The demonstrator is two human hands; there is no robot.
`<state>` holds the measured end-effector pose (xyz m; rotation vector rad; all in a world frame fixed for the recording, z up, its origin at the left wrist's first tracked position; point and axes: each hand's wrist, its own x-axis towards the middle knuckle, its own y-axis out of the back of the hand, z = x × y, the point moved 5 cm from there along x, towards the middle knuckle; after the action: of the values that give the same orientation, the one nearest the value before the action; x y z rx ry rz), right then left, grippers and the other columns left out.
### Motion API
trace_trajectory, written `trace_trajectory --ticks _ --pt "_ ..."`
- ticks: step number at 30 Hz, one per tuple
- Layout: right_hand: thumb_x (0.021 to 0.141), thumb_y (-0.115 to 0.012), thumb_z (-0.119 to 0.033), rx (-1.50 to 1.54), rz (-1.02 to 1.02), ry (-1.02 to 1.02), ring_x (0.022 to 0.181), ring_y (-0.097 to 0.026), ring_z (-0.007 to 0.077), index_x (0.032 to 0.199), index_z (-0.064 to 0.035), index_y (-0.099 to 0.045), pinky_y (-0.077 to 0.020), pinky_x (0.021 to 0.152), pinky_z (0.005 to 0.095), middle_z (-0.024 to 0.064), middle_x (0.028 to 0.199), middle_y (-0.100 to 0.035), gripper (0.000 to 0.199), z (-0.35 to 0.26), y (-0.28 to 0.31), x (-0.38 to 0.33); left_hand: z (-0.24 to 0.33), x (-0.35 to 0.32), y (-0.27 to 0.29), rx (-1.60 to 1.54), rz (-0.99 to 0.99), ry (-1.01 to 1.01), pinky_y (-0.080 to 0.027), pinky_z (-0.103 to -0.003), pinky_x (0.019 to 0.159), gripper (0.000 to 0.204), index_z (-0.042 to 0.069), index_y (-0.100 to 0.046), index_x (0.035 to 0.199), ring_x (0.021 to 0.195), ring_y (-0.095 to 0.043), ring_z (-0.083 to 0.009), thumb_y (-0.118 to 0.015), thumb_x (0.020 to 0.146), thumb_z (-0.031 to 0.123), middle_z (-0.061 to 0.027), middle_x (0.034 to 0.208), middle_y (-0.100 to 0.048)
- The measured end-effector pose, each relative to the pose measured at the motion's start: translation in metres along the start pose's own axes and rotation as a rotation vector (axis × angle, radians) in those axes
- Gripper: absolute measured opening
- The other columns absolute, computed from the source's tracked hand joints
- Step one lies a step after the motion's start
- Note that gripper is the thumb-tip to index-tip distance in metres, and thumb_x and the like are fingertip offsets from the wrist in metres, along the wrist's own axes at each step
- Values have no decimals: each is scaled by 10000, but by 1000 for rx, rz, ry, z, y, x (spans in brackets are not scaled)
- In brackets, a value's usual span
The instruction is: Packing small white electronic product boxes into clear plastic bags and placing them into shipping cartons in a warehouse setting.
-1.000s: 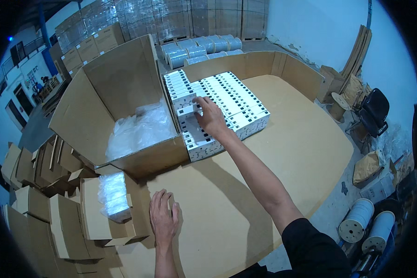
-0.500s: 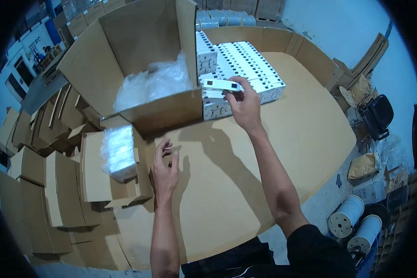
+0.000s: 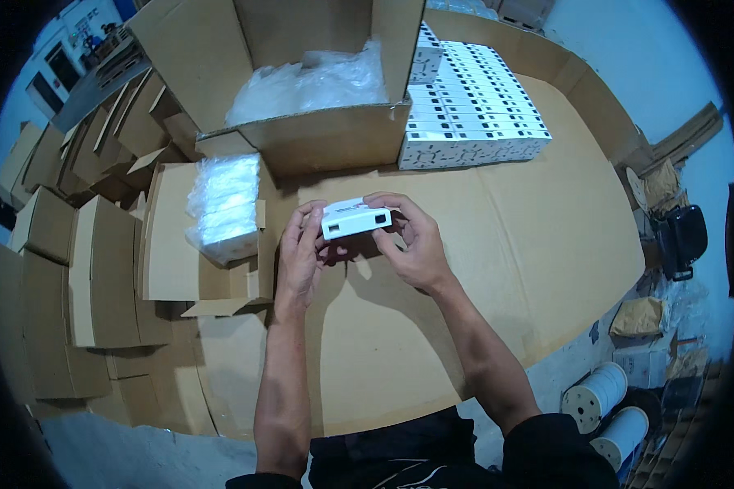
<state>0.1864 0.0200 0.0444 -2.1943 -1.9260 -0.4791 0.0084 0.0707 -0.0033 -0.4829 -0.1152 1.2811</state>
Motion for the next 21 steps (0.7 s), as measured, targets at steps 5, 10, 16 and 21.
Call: trace_trajectory --ticks 5,10,16,21 --pt "921 -631 59 146 8 -110 1065 -674 186 1176 41 -605 -564 893 290 125 1226 -643 257 18 4 0 4 -1 -6 1 100 -54 -534 -222 735 458 79 -499 1409 928 -656 -92 -681 1004 195 -69 1037 -687" --pt "961 -619 51 176 -38 -273 1060 -656 162 1176 32 -549 -544 873 264 106 1211 -621 227 42 4 1 9 5 -9 141 119 -155 -535 -298 946 522 -38 -476 1424 1125 -647 -174 -702 969 83 -164 1227 -682" --pt "890 -666 90 -38 28 -186 1047 -677 218 1275 1 -443 -547 908 332 145 1112 -646 454 46 15 7 11 3 -10 205 -5 -268 -525 -304 1006 442 -46 -506 1375 1180 -612 -181 -657 959 -40 -134 1278 -627" --pt "853 -676 89 -240 -9 -124 1096 -685 307 1286 -1 -458 -549 960 413 187 1137 -666 493 30 17 7 10 0 -13 326 0 -203 -526 -312 994 427 -42 -514 1351 1137 -626 -170 -621 939 -81 -118 1198 -642"
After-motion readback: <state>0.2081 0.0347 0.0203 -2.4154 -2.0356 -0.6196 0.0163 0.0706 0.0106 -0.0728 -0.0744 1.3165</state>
